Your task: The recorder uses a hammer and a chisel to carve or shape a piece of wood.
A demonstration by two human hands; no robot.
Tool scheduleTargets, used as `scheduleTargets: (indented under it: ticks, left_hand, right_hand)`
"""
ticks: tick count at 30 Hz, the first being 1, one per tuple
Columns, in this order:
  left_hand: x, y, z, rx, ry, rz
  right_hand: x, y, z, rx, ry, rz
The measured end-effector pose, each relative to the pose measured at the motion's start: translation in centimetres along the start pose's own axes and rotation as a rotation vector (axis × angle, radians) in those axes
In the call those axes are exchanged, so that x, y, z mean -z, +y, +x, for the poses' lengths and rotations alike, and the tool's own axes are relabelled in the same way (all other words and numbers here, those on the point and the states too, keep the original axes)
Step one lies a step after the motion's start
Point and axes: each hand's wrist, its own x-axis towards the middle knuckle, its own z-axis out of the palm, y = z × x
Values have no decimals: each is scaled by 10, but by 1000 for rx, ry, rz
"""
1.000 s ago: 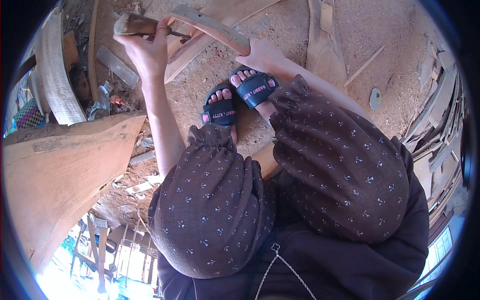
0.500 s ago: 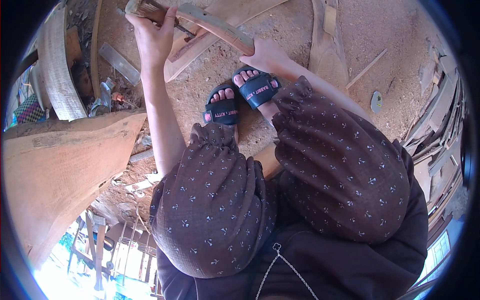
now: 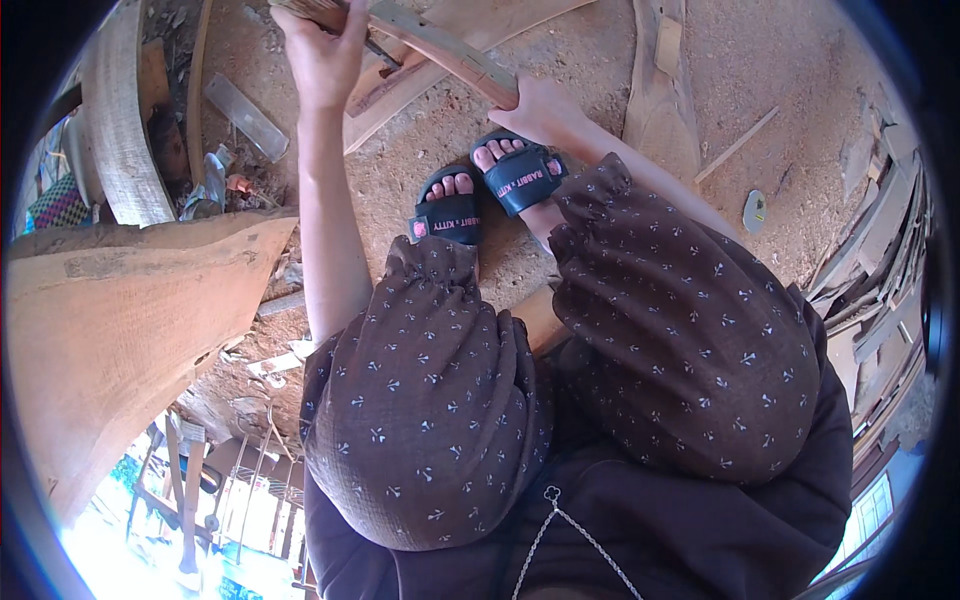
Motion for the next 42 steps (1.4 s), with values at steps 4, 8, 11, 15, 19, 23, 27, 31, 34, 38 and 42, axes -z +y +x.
scheduleTargets:
  ticks: [4,8,11,15,19,23,27,31,34,38,42]
  left_hand:
    - [-8,-9,-9,297,69,-439]
    - [-3,-17,-6,474,45,-615]
    - [2,-10,4,466,-13,-654]
    - [6,-6,13,532,-61,-595]
    - [0,-17,10,458,115,-583]
    - [-3,-12,5,558,163,-512]
    - [-6,-7,4,556,238,-467]
    - [-8,-10,5,505,210,-417]
    - [-14,-11,1,478,210,-327]
    - [-18,-11,5,559,255,-407]
    - [-11,-16,12,527,313,-483]
  right_hand:
    - [-3,-1,0,29,40,-5]
    - [-5,-2,1,34,27,-3]
    - [-3,-2,0,11,-3,-13]
    - [-3,1,1,0,12,13]
    - [-6,0,3,20,29,26]
    - [-8,3,5,4,12,-1]
    - [-8,2,3,17,38,1]
    - [-6,0,2,21,33,1]
    - [-3,0,2,25,30,10]
    - [-8,4,5,16,43,-8]
    - [-6,2,2,18,32,2]
